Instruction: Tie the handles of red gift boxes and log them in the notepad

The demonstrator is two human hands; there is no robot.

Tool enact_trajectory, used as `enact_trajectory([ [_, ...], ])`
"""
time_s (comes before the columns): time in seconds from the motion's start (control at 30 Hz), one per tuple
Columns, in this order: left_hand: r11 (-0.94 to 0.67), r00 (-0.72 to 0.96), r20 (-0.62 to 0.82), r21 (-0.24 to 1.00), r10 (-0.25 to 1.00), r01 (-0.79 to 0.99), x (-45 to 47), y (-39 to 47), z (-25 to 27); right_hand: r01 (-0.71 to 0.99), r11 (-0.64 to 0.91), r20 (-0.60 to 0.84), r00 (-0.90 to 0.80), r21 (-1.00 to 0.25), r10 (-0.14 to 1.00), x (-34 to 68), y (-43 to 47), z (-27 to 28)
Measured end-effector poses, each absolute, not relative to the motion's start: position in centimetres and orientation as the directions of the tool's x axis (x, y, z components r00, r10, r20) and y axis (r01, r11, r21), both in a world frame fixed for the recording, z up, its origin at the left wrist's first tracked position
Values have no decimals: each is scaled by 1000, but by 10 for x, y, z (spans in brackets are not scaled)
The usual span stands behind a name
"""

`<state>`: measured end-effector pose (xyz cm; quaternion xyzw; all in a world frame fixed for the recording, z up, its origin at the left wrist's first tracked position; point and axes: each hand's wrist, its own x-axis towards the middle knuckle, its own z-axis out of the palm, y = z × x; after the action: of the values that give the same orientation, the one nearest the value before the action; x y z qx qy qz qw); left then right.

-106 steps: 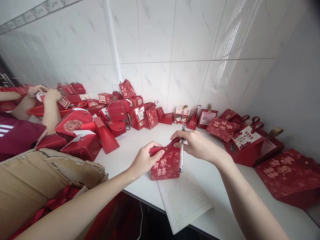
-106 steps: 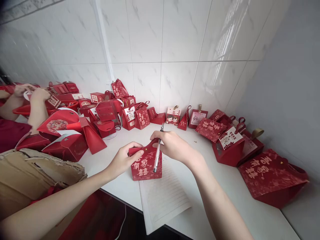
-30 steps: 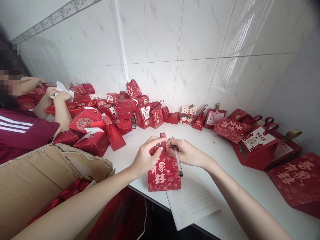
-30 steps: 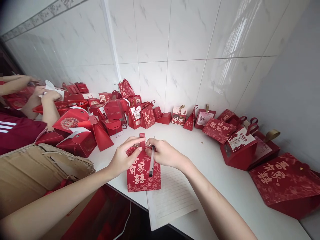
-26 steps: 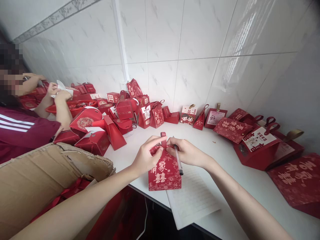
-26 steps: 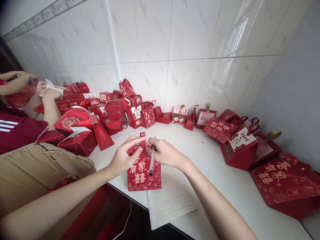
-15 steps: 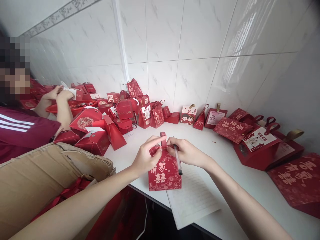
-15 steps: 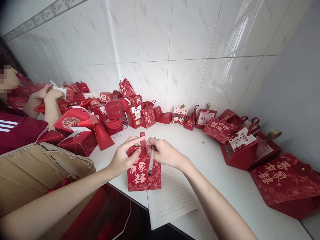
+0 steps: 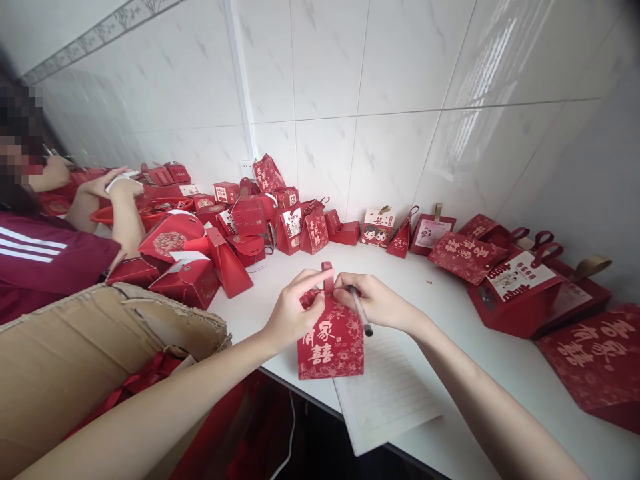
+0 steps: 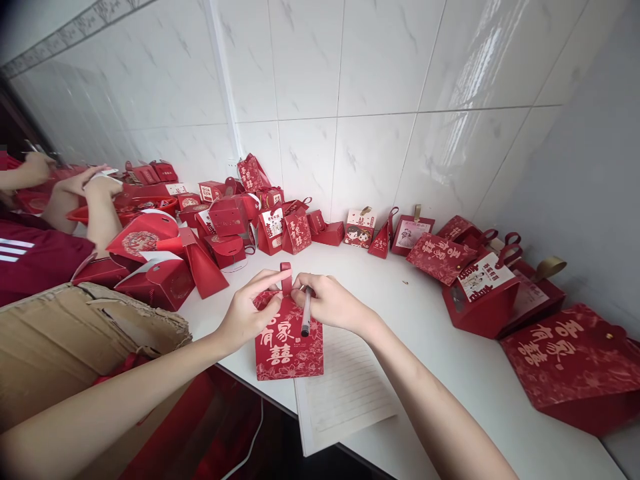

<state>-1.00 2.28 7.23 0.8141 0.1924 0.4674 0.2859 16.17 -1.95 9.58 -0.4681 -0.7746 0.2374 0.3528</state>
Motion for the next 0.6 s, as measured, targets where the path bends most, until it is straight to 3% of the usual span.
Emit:
enact_trajectory([
  [0.6, -760, 502, 653, 650, 567, 12, -10, 21, 72, 543, 552, 353, -433, -633, 830, 167, -18, 95],
])
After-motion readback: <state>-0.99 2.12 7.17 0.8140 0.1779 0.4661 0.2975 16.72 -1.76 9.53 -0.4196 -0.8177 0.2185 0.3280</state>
